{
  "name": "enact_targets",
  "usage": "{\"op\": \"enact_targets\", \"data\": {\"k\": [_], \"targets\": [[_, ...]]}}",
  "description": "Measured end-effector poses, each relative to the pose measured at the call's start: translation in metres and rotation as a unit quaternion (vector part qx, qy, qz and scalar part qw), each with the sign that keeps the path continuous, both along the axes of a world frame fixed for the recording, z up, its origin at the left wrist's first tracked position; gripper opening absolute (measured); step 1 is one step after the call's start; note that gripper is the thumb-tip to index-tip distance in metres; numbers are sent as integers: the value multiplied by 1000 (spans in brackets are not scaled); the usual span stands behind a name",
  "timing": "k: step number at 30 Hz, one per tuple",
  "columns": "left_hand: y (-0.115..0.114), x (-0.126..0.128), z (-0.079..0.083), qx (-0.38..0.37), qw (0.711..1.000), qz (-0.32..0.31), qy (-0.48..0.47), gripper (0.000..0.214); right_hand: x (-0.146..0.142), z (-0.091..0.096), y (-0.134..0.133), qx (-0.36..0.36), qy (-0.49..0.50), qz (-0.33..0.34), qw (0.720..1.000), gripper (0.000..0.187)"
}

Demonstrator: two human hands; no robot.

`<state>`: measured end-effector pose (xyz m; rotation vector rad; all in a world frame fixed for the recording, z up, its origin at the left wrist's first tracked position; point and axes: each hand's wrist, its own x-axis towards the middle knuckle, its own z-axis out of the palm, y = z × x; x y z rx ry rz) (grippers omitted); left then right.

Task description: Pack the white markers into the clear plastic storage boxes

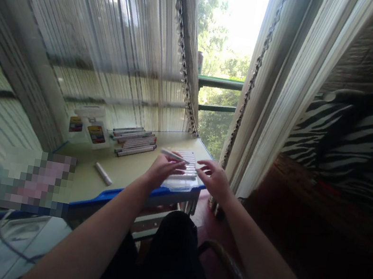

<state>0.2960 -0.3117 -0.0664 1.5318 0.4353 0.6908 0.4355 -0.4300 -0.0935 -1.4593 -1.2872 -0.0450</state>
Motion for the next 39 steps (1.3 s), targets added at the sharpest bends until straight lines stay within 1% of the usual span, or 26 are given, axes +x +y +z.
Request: {"op": "enact_targets", "data": {"k": [1, 3, 7, 10, 12, 14, 16, 18, 19, 21, 23, 24, 26, 30, 35, 39], "targets": [[-2, -1, 1, -30, 1000, -3, -9, 44, -3, 0, 0, -6, -20, 8, 1000, 18], [-4, -2, 3, -58, 998, 0, -4, 47, -8, 1, 1, 4, -50, 10, 999, 18], [-6, -3, 5, -68, 998, 0, 16, 41, -12, 2, 1, 45, -66, -11, 997, 21], [-10, -3, 3, -77, 997, -18, 17, 37, -11, 4, -1, 49, -85, -7, 995, 15], [-13, -4, 2, -84, 996, -27, 23, 39, -9, 6, -3, 51, -99, -12, 994, 10], [-14, -6, 0, -82, 996, -28, 27, 45, -6, 7, -4, 51, -111, -22, 992, 10], [-10, -10, -3, -50, 999, 0, 18, 55, 0, 5, -4, 47, -109, -26, 993, 9], [-1, -15, -7, 11, 998, 60, 0, 62, 7, 1, -2, 39, -94, -28, 994, 9], [5, -19, -10, 52, 994, 92, -6, 62, 10, -2, -1, 31, -87, -26, 995, 8], [18, -26, -17, 149, 981, 126, 10, 53, 17, -10, 2, 3, -81, -20, 996, 8], [28, -34, -23, 277, 951, 123, 59, 33, 23, -19, 5, -32, -83, -12, 996, 7], [32, -37, -26, 327, 934, 119, 81, 26, 25, -23, 6, -48, -85, -8, 995, 7], [37, -43, -30, 388, 909, 101, 119, 21, 29, -29, 8, -80, -87, 5, 993, 7], [41, -48, -35, 417, 896, 62, 140, 26, 33, -33, 10, -117, -91, 26, 989, 9], [45, -48, -39, 425, 891, 58, 150, 25, 32, -33, 9, -122, -98, 33, 987, 10], [44, -48, -40, 435, 884, 50, 161, 24, 32, -34, 8, -122, -100, 25, 987, 11]]}}
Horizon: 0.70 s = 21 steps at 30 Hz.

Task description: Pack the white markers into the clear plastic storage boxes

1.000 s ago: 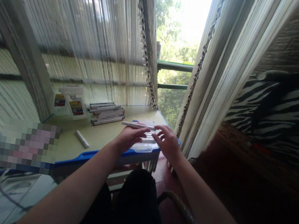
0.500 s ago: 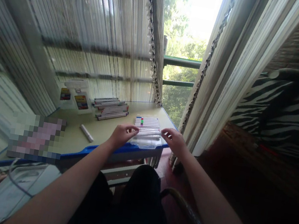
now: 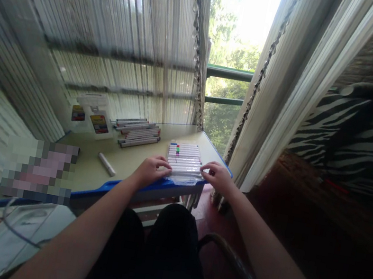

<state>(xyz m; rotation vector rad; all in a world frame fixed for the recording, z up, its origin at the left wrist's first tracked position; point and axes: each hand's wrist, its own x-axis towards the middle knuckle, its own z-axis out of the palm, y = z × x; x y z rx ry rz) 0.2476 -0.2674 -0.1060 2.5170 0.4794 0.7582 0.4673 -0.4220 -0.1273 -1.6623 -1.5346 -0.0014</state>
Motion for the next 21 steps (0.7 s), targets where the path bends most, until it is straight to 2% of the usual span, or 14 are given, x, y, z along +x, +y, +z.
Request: {"op": "enact_targets", "data": {"k": [11, 21], "targets": [[-1, -1, -1, 45, 999, 0, -15, 26, -2, -2, -2, 15, 32, 40, 999, 16], [-3, -2, 0, 34, 999, -13, 1, 28, 0, -8, 0, 13, 48, 48, 998, 19]]}}
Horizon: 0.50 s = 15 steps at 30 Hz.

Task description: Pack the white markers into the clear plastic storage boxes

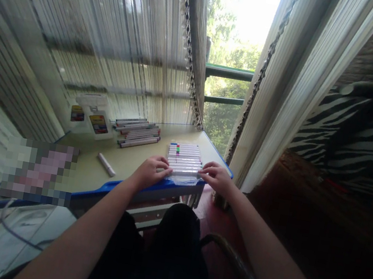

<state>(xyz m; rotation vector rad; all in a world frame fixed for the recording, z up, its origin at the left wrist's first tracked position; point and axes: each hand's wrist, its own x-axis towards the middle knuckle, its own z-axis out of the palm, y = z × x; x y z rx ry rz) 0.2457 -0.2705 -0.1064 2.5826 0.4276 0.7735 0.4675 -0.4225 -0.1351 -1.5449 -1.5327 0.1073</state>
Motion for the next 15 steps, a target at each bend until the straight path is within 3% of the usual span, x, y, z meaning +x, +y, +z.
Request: {"op": "enact_targets", "data": {"k": [15], "targets": [[-4, -3, 0, -22, 1000, 7, 19, 26, 6, -5, -1, 24, 45, 9, 999, 21]]}}
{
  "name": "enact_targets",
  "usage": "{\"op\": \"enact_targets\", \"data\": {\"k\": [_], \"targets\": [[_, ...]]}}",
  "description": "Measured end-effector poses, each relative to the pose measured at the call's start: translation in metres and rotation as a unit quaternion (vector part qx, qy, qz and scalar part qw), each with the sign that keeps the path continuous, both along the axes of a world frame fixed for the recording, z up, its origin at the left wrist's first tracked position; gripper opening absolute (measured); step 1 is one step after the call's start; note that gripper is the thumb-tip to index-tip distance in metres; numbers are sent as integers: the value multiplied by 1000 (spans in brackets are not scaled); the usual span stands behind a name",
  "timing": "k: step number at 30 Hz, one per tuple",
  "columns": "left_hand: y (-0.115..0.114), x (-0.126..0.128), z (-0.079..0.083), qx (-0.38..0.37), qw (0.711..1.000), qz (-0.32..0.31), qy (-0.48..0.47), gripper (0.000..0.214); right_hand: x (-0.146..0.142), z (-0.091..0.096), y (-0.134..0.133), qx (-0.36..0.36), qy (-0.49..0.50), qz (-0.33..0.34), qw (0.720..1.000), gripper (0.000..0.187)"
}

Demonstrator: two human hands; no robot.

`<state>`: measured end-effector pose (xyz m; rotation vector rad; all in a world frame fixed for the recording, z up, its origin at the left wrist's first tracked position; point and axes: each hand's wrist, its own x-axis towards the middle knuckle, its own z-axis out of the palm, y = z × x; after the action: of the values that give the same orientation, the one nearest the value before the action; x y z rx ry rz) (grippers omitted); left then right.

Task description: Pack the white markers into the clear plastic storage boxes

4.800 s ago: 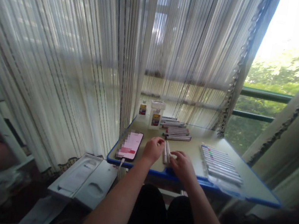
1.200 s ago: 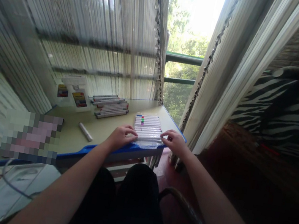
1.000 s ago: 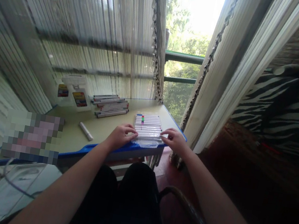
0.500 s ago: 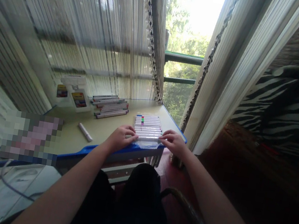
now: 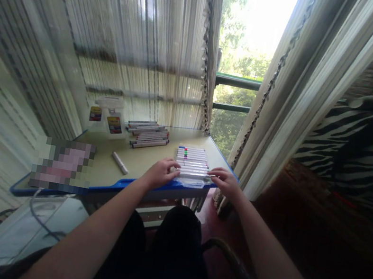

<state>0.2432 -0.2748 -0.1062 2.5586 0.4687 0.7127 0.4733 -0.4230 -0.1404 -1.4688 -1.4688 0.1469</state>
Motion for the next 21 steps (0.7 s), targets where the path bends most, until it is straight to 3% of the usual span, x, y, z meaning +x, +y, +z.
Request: {"op": "enact_targets", "data": {"k": [13, 17, 21], "targets": [[7, -1, -3, -5, 998, 24, -55, 25, -4, 9, -7, -14, 58, -23, 998, 22], [26, -25, 6, 61, 997, 41, -33, 27, -18, 17, -11, 27, 44, -75, 996, 21], [56, -69, 12, 95, 979, 171, -63, 27, -66, 37, -17, 92, -72, -73, 990, 21]]}}
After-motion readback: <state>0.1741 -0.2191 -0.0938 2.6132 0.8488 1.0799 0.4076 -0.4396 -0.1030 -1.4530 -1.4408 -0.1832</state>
